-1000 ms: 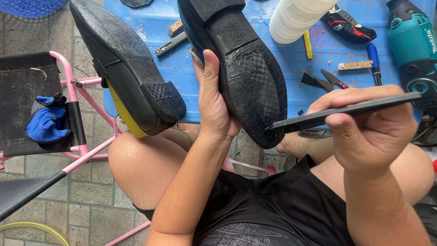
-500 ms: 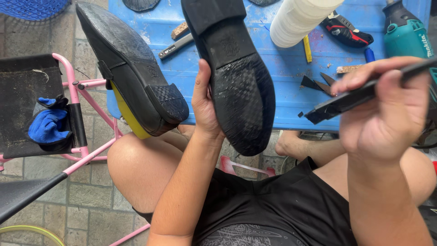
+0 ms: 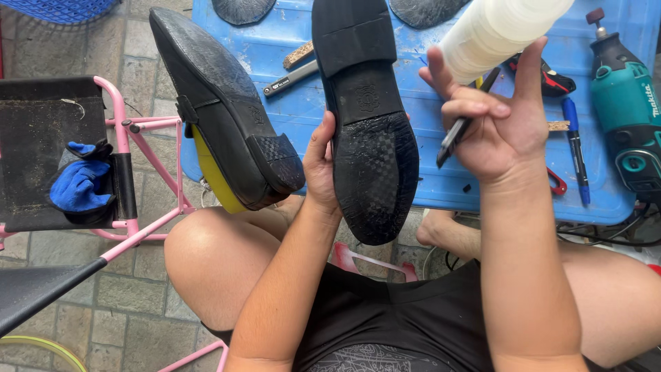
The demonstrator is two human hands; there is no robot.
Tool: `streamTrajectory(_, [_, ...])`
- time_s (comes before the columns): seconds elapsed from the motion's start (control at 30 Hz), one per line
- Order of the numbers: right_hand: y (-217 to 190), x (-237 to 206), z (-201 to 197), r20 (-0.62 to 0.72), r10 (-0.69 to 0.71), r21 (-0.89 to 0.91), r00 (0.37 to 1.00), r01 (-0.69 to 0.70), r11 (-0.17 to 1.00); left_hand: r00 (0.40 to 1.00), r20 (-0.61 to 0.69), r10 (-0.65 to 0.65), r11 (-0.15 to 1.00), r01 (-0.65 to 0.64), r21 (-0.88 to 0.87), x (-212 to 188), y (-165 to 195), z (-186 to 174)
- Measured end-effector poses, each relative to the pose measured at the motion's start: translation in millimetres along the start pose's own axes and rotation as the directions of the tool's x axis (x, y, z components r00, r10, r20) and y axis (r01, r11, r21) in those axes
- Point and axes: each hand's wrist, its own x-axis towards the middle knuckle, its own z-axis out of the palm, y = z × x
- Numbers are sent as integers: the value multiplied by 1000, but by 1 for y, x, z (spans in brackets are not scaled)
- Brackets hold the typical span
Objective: The person applies a liquid substance from a squeeze bottle onto the sole of a black shoe and spreads it with a brush. They repeat this process on different sections of the sole, then wipe the surface with a blue cloth. The person continues applying the liquid and spreading it with the brush on the shoe's sole.
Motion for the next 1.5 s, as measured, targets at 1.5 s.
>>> streamTrajectory(1.5, [57,-90,11,774,-222,-631,592,750,-198,994,-18,105,988,-102,118,-5,10,-1])
